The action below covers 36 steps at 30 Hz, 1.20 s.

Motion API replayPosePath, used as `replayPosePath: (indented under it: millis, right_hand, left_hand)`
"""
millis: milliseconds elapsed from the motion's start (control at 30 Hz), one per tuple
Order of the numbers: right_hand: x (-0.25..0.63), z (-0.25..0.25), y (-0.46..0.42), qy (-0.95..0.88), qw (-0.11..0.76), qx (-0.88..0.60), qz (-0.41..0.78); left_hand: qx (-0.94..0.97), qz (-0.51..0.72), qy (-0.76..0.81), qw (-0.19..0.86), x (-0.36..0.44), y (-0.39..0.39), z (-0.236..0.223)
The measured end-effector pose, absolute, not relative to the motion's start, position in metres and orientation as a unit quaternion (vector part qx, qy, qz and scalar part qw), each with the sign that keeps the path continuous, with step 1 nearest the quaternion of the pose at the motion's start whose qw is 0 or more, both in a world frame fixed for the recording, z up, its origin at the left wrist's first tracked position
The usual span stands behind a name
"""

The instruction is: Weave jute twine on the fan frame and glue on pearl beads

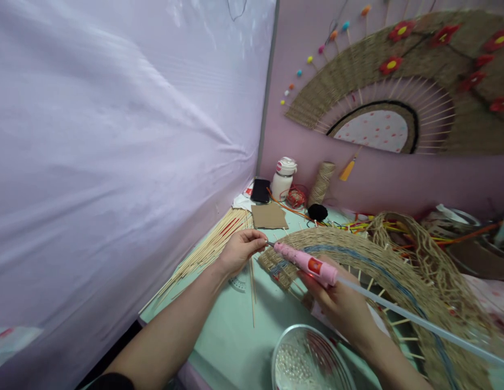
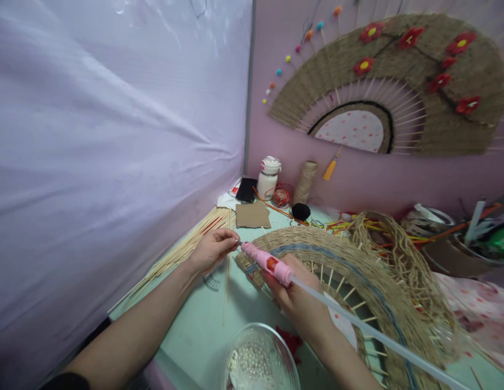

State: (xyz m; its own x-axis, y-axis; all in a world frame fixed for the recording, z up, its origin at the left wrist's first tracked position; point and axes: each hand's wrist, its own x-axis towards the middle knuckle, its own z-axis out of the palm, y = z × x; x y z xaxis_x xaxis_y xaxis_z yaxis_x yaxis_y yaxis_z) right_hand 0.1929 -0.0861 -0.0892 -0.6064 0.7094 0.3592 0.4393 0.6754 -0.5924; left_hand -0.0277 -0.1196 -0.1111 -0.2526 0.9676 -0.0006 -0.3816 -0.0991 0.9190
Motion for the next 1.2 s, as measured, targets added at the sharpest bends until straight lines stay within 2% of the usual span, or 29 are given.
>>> replayPosePath:
  millis: [1200]
  right_hand:
    - [0.1902, -0.0909, -0.085, -0.868, 0.278, -0.341, 0.231]
  left_hand:
    - [0.313, 0.667, 0.432, 0.52, -0.0257, -0.1221, -0.1037]
